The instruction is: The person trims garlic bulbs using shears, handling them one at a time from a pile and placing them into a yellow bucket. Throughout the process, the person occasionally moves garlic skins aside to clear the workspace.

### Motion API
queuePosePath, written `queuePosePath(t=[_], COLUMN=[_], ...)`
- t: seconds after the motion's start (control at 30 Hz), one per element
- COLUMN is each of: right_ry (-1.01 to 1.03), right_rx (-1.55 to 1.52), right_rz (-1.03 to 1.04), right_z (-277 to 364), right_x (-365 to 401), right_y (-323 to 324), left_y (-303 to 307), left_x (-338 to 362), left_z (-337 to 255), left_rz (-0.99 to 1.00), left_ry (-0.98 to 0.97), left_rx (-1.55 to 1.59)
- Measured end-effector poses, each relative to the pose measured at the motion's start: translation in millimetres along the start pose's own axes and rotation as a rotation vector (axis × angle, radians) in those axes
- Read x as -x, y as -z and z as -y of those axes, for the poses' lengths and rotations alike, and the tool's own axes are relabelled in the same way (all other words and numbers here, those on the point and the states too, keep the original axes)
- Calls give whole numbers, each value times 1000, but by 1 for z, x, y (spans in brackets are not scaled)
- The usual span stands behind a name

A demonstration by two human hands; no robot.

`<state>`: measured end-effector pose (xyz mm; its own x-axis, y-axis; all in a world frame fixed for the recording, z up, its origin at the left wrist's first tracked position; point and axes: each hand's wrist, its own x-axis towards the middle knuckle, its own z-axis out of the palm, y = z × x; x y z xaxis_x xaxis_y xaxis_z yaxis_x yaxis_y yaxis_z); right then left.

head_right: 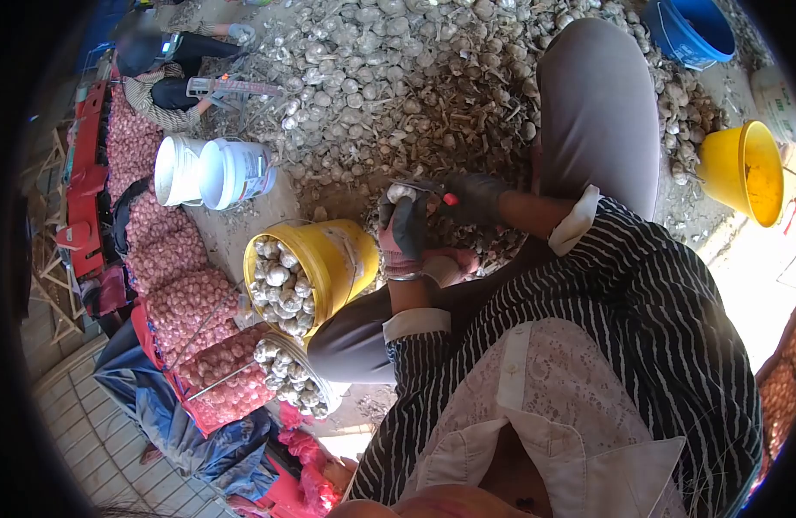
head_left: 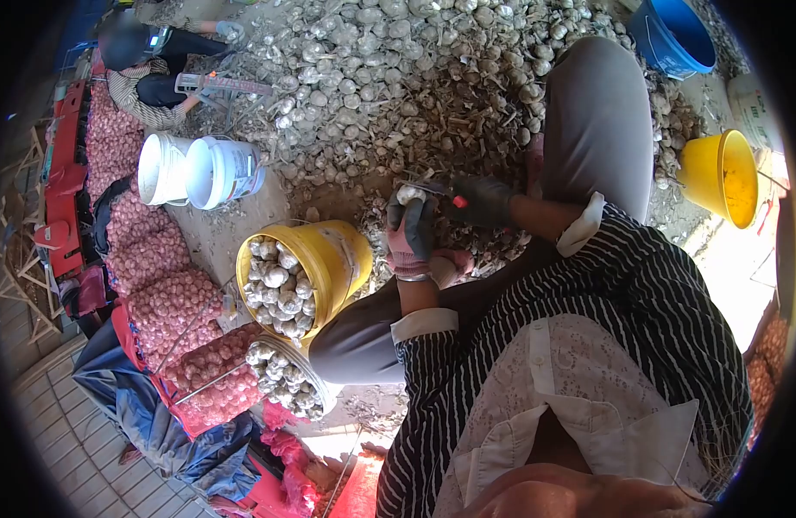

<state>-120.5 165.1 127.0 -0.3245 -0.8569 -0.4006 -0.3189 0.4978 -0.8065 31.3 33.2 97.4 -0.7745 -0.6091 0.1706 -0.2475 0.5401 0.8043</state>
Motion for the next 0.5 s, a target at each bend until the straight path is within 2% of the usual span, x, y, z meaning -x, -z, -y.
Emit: queuePosePath(t=[0.03, 0.1, 0.13, 0.2, 0.23, 0.27, 0.3, 0.33, 0.37, 0.4, 0.43, 0.5], right_ry=[-28, -31, -77, -70, -66, -77, -67, -127, -188, -171, -259, -207], right_rx=[44, 99, 76, 44, -244, -528, -521, -511, -503, -586, -417, -518], right_rz=[66, 149, 136, 161, 107, 51, 62, 94, 125, 61, 132, 80], right_z=[-3, -6, -7, -21, -48, -61, -52, -40, -27, -19, -28, -26], right_x=[-3, -7, -8, -22, -34, -44, -44, -37, -30, -25, -31, -30], right_y=[1, 3, 2, -21, -45, -58, -52, -39, -29, -27, -26, -35], left_y=[-1, 0, -2, 3, 20, 37, 53, 75, 97, 120, 143, 168], left_x=[1, 4, 7, 17, 14, 6, -1, -6, -13, -13, -16, -23], left_z=[-7, -20, -14, 21, 18, 6, -2, -3, -16, -10, -21, -21], left_rz=[-1, -52, -89, -250, -280, -353, -403, -419, -489, -688, -695, -854], left_ry=[1, 246, 252, 287, 285, 299, 287, 80, -58, -110, -132, -262], left_rx=[-1, 346, 318, 538, 516, 1087, 1669, 1703, 1865, 1778, 2042, 1952])
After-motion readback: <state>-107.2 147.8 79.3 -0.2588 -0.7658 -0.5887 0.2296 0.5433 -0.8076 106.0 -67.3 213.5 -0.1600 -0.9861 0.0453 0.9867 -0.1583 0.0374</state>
